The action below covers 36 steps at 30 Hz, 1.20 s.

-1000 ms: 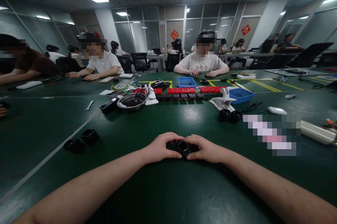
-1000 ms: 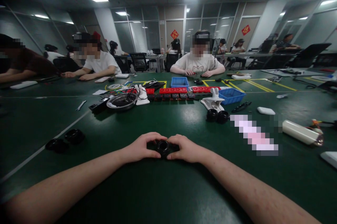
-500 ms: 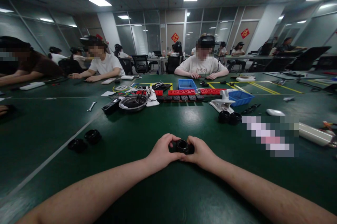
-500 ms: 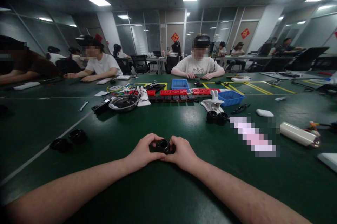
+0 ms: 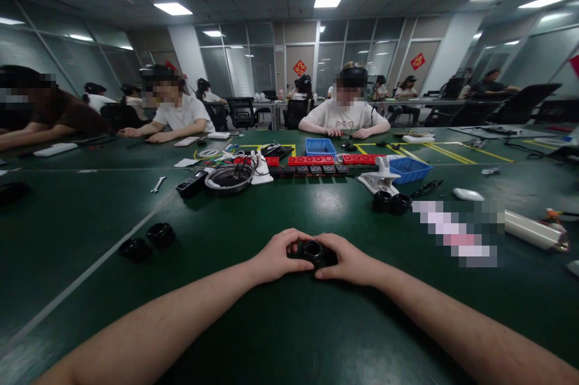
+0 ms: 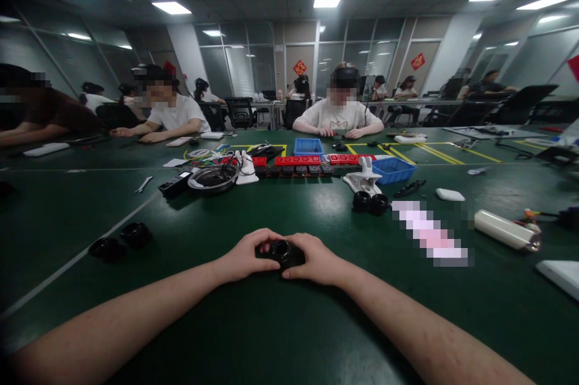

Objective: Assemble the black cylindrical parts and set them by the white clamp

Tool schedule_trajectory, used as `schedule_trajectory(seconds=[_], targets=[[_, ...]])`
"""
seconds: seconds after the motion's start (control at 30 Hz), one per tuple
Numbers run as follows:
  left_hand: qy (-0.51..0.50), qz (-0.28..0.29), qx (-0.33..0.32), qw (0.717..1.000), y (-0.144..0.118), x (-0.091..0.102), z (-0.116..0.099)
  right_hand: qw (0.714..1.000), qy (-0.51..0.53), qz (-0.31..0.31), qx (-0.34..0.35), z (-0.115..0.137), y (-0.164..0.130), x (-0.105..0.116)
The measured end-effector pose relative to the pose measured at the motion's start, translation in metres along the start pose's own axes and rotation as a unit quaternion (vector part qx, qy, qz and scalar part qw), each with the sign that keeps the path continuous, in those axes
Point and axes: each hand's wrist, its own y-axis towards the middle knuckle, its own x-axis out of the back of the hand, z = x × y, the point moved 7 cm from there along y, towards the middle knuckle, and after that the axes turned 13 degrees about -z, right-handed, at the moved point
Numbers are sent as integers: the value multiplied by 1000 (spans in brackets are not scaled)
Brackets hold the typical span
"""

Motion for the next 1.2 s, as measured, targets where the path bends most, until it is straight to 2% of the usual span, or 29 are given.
schedule_trajectory(seconds=[0.07,0.17,0.4,0.6,0.73,0.87,1.0,1.1,1.2], targets=[[-5,14,-4,1000,1,0,0,998,21,52,-1,0,2,0],[-10,21,-1,1000,1,0,1,995,44,88,-17,0,4,2],[-2,27,-11,1000,1,0,-3,996,32,84,6,2,6,1],[25,24,-11,999,1,1,-6,996,41,75,-19,-3,7,1],[41,-1,3,999,-1,0,-6,997,23,45,-58,-8,6,0],[60,-46,32,997,-6,1,-4,994,-63,-27,-86,-11,1,-3],[69,-111,59,990,-12,4,-5,976,-150,-107,-116,-6,-6,-5],[86,-132,66,985,-14,5,-6,965,-196,-121,-126,0,-9,-7],[82,-124,57,987,-11,5,-4,964,-208,-118,-119,3,-9,-6]])
